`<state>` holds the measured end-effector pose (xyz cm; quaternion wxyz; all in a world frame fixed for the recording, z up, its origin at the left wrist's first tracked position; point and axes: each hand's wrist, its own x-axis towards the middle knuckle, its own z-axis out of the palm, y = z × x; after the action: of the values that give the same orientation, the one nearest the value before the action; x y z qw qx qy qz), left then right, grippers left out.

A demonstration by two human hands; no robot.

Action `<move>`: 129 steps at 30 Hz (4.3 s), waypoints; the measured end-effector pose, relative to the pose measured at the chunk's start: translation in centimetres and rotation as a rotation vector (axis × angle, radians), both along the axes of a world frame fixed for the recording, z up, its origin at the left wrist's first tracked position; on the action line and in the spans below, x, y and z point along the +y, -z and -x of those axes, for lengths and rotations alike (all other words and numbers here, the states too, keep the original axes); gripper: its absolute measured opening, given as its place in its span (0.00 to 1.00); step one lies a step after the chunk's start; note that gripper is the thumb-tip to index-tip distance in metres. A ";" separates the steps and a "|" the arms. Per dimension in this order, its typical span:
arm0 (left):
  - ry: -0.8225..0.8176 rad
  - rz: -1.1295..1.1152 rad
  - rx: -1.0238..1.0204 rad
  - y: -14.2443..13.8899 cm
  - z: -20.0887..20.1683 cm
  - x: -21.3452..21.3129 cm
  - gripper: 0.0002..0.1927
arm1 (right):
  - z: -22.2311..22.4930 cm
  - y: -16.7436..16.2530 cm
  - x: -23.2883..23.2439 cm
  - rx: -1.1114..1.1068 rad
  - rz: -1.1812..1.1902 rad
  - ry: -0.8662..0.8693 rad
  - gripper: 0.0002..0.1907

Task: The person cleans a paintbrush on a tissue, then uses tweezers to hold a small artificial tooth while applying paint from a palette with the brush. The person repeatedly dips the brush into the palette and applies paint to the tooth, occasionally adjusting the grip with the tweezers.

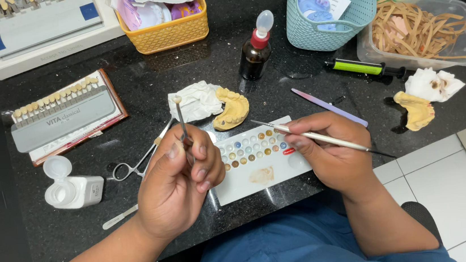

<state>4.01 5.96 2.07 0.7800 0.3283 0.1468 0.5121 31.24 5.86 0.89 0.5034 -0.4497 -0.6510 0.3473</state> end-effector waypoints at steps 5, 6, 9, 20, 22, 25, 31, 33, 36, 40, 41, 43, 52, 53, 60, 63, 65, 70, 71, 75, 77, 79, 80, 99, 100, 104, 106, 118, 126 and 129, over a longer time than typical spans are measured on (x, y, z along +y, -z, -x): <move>0.033 0.035 0.002 0.3 -0.2 0.2 0.15 | -0.6 -0.8 0.0 0.013 -0.022 -0.039 0.07; 0.032 0.039 -0.001 0.4 -0.2 0.2 0.15 | -0.7 -1.1 0.1 0.084 -0.001 -0.077 0.07; 0.022 0.036 -0.011 0.4 -0.2 0.2 0.16 | -0.9 -1.5 0.6 0.167 0.049 -0.138 0.07; 0.016 0.031 -0.006 0.5 -0.1 0.2 0.15 | 0.2 -2.1 2.1 -0.224 -0.012 -0.078 0.07; 0.015 0.033 -0.010 0.6 -0.1 0.2 0.15 | 0.2 -2.2 2.0 -0.281 -0.042 -0.056 0.06; 0.017 0.032 -0.016 0.6 -0.2 0.2 0.15 | 0.3 -2.3 1.9 -0.326 -0.087 -0.041 0.05; 0.020 0.028 -0.024 0.5 -0.2 0.2 0.15 | 0.3 -2.2 2.0 -0.368 -0.114 -0.067 0.04; 0.018 0.029 -0.025 0.6 -0.2 0.2 0.15 | 0.3 -2.1 2.0 -0.342 -0.099 -0.092 0.04; 0.017 0.029 -0.022 0.6 -0.2 0.1 0.15 | 0.4 -2.1 2.0 -0.341 -0.121 -0.107 0.04; 0.016 0.027 -0.019 0.5 -0.1 0.2 0.16 | 0.4 -2.1 2.0 -0.354 -0.148 -0.109 0.03; 0.017 0.026 -0.022 0.5 -0.1 0.2 0.16 | 0.4 -2.0 2.1 -0.357 -0.152 -0.111 0.03; 0.017 0.028 -0.026 0.6 -0.1 0.2 0.15 | 0.5 -2.0 2.1 -0.361 -0.156 -0.115 0.03; 0.010 0.014 -0.027 0.6 -0.1 0.2 0.15 | 0.6 -2.0 2.0 -0.381 -0.183 -0.122 0.04; 0.011 0.016 -0.022 0.6 -0.1 0.2 0.15 | 0.6 -2.1 2.0 -0.381 -0.173 -0.123 0.04; 0.010 0.021 -0.015 0.5 -0.1 0.2 0.15 | 0.6 -2.1 2.0 -0.380 -0.174 -0.127 0.03; 0.013 0.024 -0.019 0.6 -0.1 0.2 0.15 | 0.6 -2.1 2.0 -0.340 -0.106 -0.114 0.04; 0.013 0.021 -0.019 0.6 -0.1 0.2 0.15 | 0.6 -2.1 1.9 -0.317 -0.071 -0.088 0.04; 0.010 0.019 -0.019 0.6 -0.1 0.2 0.15 | 0.2 -1.3 1.7 -0.337 -0.126 -0.023 0.04; 0.012 0.023 -0.023 0.6 -0.1 0.2 0.15 | 0.0 -1.1 1.6 -0.244 -0.083 -0.047 0.04; 0.022 0.052 -0.031 0.6 0.0 0.2 0.15 | -0.6 -0.1 1.8 0.177 0.034 -0.120 0.04; 0.028 0.059 -0.021 0.4 -0.1 0.2 0.15 | -1.1 -0.1 2.1 0.400 0.081 -0.144 0.05; 0.032 0.055 0.001 0.2 -0.2 0.2 0.15 | -1.4 -0.6 2.5 0.612 0.147 -0.167 0.06; 0.047 0.060 -0.003 0.1 -0.3 0.2 0.15 | -1.6 -1.0 2.6 0.658 0.189 -0.158 0.06; 0.257 0.210 -0.220 -0.4 -0.4 -0.3 0.12 | 2.4 -7.8 4.9 0.851 0.170 -0.571 0.05; 0.253 0.215 -0.212 -0.5 -0.5 -0.3 0.12 | 2.6 -7.2 4.7 0.849 0.172 -0.565 0.04; 0.226 0.168 -0.170 -0.4 -1.1 -0.6 0.14 | 3.7 -5.6 3.9 0.791 0.134 -0.522 0.04; 0.207 0.113 -0.072 -0.3 -1.1 -0.7 0.16 | 4.4 -5.6 3.6 0.726 0.061 -0.501 0.06; 0.331 -0.030 0.083 0.4 -0.5 -0.4 0.20 | 5.3 -7.0 3.5 0.562 -0.059 -0.655 0.16; 0.359 -0.046 0.087 0.3 -0.5 -0.4 0.23 | 4.6 -6.3 3.6 0.303 -0.215 -0.585 0.19; 0.355 -0.042 0.097 0.5 -0.5 -0.3 0.23 | 4.5 -6.4 3.4 0.279 -0.215 -0.586 0.20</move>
<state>4.48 5.62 1.59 0.8430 0.3897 0.1132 0.3530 26.71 9.30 7.32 0.5110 -0.1360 -0.7103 0.4646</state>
